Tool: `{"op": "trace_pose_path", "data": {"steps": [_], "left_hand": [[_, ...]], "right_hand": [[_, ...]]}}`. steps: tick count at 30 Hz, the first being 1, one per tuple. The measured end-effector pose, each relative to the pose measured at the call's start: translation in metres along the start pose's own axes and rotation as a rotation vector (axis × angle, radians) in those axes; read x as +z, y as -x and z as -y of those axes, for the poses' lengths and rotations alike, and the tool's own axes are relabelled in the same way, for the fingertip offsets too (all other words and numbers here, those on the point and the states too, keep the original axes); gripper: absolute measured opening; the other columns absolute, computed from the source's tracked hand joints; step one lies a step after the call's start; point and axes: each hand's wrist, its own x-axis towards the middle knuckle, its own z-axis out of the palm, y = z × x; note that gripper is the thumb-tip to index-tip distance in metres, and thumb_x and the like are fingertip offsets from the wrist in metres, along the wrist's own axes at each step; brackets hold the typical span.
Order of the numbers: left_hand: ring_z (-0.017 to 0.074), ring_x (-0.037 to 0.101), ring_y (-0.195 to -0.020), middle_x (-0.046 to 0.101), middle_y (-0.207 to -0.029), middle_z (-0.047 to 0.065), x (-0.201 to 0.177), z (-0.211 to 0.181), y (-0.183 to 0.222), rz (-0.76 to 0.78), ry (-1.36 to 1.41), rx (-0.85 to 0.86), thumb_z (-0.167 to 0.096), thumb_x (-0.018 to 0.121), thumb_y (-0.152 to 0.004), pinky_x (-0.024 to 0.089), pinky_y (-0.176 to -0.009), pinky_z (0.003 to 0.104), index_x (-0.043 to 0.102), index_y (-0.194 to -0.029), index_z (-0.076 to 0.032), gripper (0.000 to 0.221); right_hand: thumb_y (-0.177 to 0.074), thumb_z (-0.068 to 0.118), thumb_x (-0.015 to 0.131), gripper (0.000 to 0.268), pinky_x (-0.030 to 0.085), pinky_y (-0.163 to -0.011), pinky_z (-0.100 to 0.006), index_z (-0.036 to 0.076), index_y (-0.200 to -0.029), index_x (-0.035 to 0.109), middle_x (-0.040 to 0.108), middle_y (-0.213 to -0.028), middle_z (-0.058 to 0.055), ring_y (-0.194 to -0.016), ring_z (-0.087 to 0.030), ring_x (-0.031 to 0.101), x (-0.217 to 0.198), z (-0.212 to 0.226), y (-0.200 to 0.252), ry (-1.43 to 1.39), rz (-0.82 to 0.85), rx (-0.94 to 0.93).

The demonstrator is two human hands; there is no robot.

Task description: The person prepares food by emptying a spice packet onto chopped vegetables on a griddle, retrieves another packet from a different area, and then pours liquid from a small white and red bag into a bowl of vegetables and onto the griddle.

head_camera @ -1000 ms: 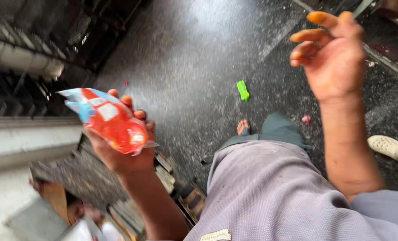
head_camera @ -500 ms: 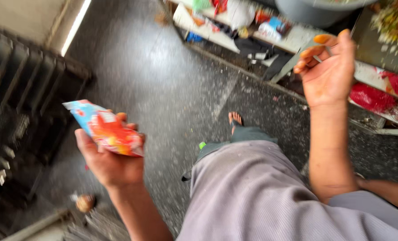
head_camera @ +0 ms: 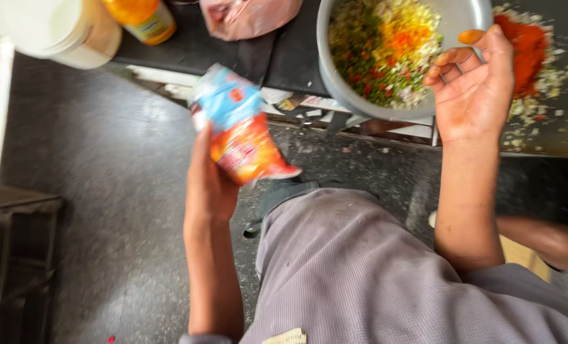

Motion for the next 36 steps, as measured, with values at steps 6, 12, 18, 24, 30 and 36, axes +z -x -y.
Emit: {"op": "trace_pose_path", "data": {"steps": [6, 12, 18, 24, 30, 36], "left_hand": [[0.0173, 0.073, -0.099, 0.068, -0.122, 0.01, 0.065, 0.011, -0.094, 0.253, -0.45, -0.12, -0.03, 0.067, -0.097, 0.062, -0.082, 0.036, 0.044, -0.146, -0.009, 0.058], [0.0185, 0.079, -0.094, 0.08, -0.103, 0.011, 0.144, 0.029, -0.14, 0.583, -0.974, 0.201, -0.041, 0.07, -0.1, 0.063, -0.082, 0.034, 0.057, -0.13, -0.002, 0.051], [0.0409, 0.073, -0.09, 0.075, -0.091, 0.021, 0.199, 0.072, -0.152, 0.482, -1.505, 0.459, -0.048, 0.076, -0.093, 0.056, -0.073, 0.048, 0.06, -0.118, -0.003, 0.054], [0.0393, 0.075, -0.091, 0.075, -0.094, 0.02, 0.231, 0.11, -0.144, 0.381, -1.588, 0.466, -0.046, 0.077, -0.093, 0.058, -0.075, 0.047, 0.063, -0.113, -0.002, 0.05], [0.0369, 0.075, -0.089, 0.076, -0.093, 0.019, 0.267, 0.121, -0.124, 0.214, -1.757, 0.471, -0.044, 0.079, -0.093, 0.058, -0.077, 0.046, 0.065, -0.114, -0.001, 0.05], [0.033, 0.077, -0.087, 0.077, -0.095, 0.018, 0.278, 0.118, -0.103, 0.097, -1.848, 0.457, -0.041, 0.081, -0.089, 0.059, -0.075, 0.043, 0.065, -0.122, -0.001, 0.054]], "right_hand": [[-0.107, 0.037, 0.066, 0.031, 0.053, -0.087, -0.041, 0.007, -0.116, 0.063, 0.07, -0.099, -0.013, -0.096, -0.025, 0.066, 0.029, -0.006, -0.035, 0.104, -0.046, 0.055], [-0.103, 0.025, 0.064, 0.02, 0.052, -0.101, -0.038, 0.006, -0.109, 0.065, 0.07, -0.107, -0.007, -0.107, -0.021, 0.064, 0.02, -0.046, -0.084, -0.166, -0.066, 0.204], [-0.092, 0.022, 0.055, 0.018, 0.056, -0.091, -0.045, 0.006, -0.097, 0.063, 0.065, -0.093, -0.006, -0.095, -0.023, 0.066, -0.016, -0.054, -0.109, -0.36, -0.024, 0.446], [-0.094, 0.017, 0.052, 0.014, 0.058, -0.091, -0.045, 0.005, -0.096, 0.058, 0.066, -0.096, -0.008, -0.091, -0.023, 0.066, -0.047, -0.058, -0.135, -0.464, -0.127, 0.653], [-0.09, 0.017, 0.052, 0.014, 0.047, -0.066, -0.037, 0.007, -0.093, 0.061, 0.069, -0.087, -0.009, -0.077, -0.023, 0.063, -0.052, -0.052, -0.146, -0.508, -0.057, 0.843], [-0.089, 0.02, 0.052, 0.017, 0.043, -0.064, -0.035, 0.007, -0.088, 0.064, 0.068, -0.083, -0.005, -0.074, -0.02, 0.062, -0.048, -0.061, -0.151, -0.472, 0.08, 0.908]]}}
